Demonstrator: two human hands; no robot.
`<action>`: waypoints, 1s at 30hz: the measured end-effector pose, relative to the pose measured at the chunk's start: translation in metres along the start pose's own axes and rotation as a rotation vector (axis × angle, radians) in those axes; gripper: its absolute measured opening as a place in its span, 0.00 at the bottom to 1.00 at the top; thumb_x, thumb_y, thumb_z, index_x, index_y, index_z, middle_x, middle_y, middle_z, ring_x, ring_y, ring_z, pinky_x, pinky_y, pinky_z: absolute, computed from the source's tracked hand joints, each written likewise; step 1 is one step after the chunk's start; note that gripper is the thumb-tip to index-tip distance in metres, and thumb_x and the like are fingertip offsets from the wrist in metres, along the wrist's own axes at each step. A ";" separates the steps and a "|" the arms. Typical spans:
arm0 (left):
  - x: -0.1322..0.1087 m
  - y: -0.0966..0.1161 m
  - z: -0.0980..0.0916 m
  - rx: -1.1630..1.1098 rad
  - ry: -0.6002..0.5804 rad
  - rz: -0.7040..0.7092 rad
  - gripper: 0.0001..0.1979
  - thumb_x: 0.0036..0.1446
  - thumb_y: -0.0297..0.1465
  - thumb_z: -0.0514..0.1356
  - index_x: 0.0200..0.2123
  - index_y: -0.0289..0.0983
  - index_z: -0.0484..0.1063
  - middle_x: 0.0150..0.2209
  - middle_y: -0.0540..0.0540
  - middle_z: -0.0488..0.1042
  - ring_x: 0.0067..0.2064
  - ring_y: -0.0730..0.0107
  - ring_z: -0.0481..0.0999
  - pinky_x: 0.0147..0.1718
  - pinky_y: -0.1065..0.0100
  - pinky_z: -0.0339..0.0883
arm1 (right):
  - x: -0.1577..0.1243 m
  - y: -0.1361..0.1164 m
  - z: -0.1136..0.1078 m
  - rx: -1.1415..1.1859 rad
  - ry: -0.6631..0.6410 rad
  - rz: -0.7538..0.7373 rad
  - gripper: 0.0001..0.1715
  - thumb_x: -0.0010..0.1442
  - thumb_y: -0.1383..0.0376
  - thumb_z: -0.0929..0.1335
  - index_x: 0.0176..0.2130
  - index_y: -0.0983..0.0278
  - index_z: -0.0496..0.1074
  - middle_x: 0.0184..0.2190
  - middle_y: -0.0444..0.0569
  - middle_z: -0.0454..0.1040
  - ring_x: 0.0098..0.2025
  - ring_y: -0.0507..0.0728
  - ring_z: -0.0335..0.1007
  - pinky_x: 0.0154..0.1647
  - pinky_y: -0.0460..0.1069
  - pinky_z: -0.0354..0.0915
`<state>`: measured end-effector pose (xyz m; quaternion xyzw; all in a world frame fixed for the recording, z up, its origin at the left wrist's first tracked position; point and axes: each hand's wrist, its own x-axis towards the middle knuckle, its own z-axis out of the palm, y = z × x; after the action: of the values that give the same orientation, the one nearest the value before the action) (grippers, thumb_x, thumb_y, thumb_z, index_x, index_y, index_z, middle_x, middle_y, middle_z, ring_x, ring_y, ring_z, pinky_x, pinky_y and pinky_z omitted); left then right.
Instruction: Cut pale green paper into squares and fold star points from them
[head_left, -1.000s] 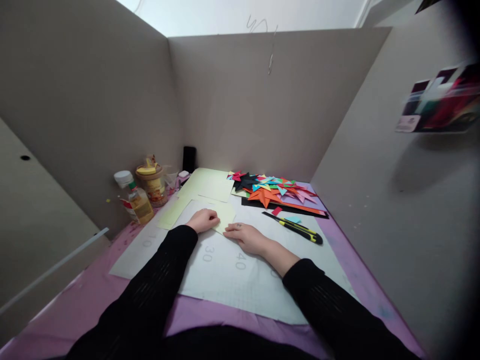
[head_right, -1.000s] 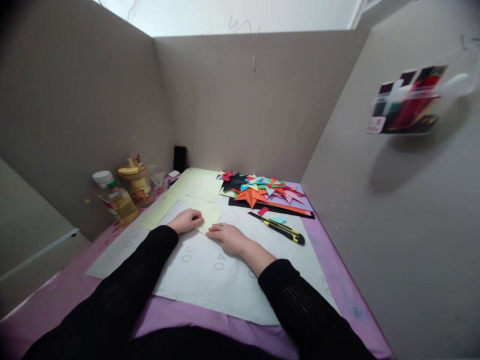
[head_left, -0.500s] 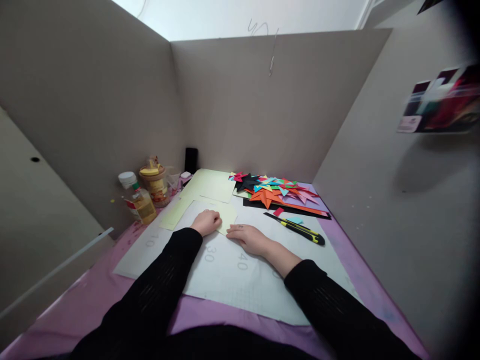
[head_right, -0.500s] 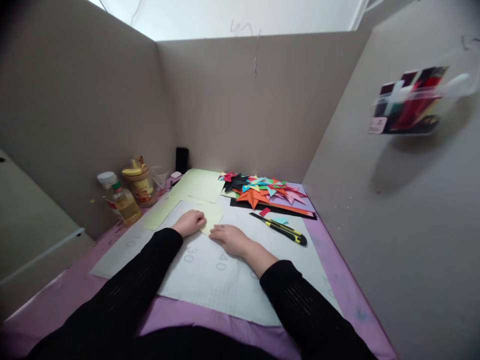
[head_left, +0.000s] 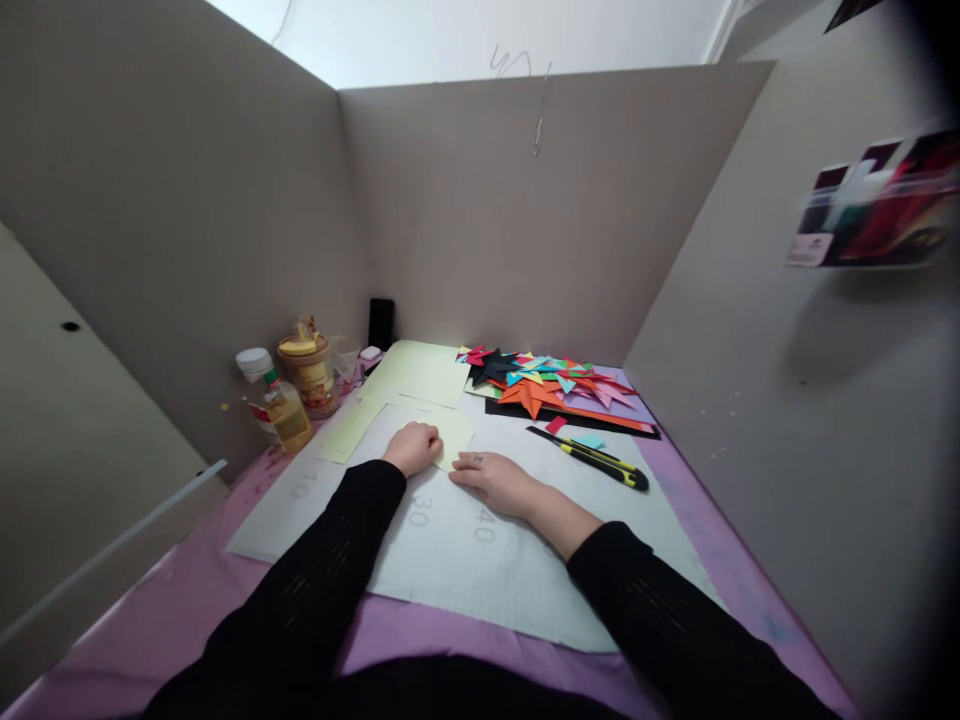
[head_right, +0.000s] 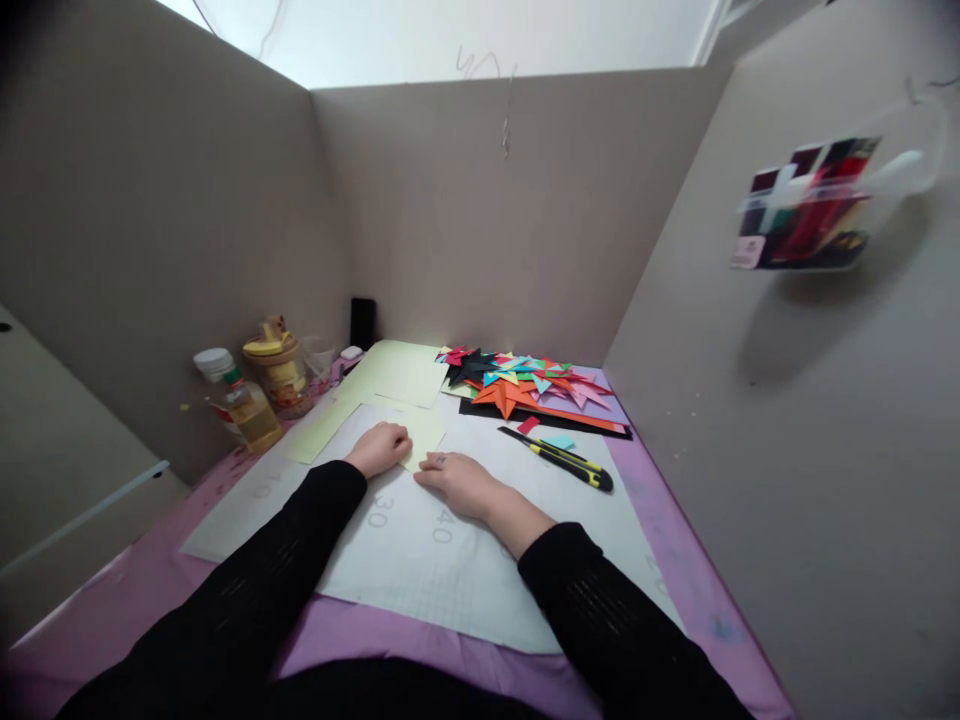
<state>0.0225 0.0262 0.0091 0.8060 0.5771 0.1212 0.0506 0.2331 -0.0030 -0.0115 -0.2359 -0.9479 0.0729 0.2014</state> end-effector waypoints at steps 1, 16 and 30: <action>0.000 0.000 0.000 -0.003 0.001 -0.004 0.12 0.54 0.33 0.50 0.25 0.37 0.71 0.29 0.44 0.74 0.34 0.63 0.69 0.34 0.67 0.59 | 0.000 0.000 0.000 -0.005 0.002 0.000 0.18 0.60 0.68 0.62 0.49 0.60 0.71 0.51 0.53 0.70 0.52 0.58 0.66 0.51 0.53 0.63; 0.001 -0.017 -0.008 -0.194 -0.048 0.078 0.12 0.52 0.33 0.50 0.27 0.35 0.72 0.28 0.46 0.73 0.29 0.69 0.68 0.30 0.70 0.59 | 0.005 -0.005 -0.009 -0.006 -0.107 -0.016 0.19 0.58 0.72 0.61 0.48 0.58 0.68 0.54 0.46 0.67 0.58 0.58 0.59 0.55 0.54 0.59; 0.006 -0.012 -0.002 -0.090 -0.048 -0.006 0.10 0.47 0.30 0.52 0.24 0.36 0.73 0.28 0.44 0.73 0.31 0.65 0.69 0.33 0.68 0.60 | 0.005 -0.006 -0.011 0.014 -0.136 0.048 0.30 0.54 0.75 0.62 0.55 0.58 0.62 0.57 0.49 0.63 0.59 0.59 0.56 0.55 0.55 0.58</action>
<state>0.0122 0.0354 0.0094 0.8038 0.5723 0.1275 0.1010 0.2310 -0.0057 0.0013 -0.2516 -0.9529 0.1004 0.1364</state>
